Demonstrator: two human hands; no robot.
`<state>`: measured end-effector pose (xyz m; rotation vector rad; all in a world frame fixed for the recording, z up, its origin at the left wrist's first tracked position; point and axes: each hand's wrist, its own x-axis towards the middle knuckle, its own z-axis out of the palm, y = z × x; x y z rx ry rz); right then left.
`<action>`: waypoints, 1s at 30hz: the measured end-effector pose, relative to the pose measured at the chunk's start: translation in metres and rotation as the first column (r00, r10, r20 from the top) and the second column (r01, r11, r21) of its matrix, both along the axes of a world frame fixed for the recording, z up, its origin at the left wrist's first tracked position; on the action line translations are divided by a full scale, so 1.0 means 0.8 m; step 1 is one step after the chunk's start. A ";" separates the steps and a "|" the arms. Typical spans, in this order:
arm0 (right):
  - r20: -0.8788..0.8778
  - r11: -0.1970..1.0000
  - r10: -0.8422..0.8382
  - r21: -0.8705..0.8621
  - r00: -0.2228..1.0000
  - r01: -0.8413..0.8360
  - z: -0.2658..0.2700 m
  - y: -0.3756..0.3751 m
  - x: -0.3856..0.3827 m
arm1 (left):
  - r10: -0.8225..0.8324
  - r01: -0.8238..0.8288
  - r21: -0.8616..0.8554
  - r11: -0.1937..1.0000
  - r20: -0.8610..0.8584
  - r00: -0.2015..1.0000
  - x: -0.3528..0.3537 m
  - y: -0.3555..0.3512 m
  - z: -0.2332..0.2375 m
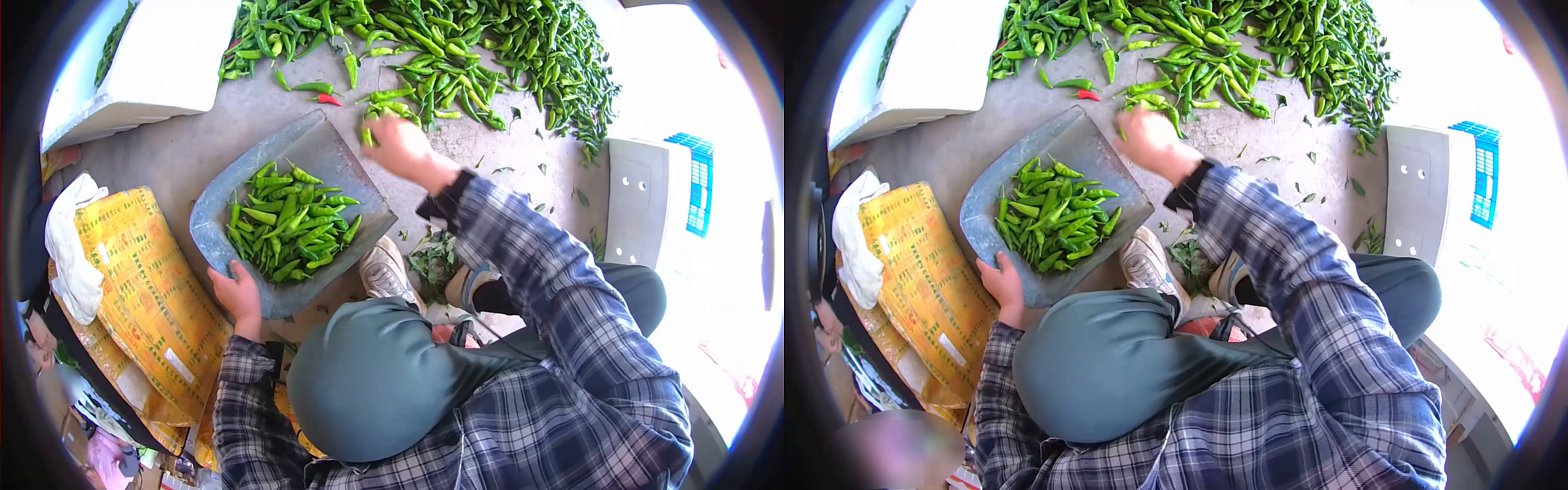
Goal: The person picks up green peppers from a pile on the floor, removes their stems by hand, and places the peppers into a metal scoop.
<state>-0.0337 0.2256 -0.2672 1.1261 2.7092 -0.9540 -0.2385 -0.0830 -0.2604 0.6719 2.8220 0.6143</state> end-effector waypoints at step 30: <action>-0.047 0.775 -0.037 -0.632 0.998 -0.001 0.059 -0.047 -0.038 | 0.040 -0.040 -0.009 0.999 -0.030 0.999 0.004 0.006 0.004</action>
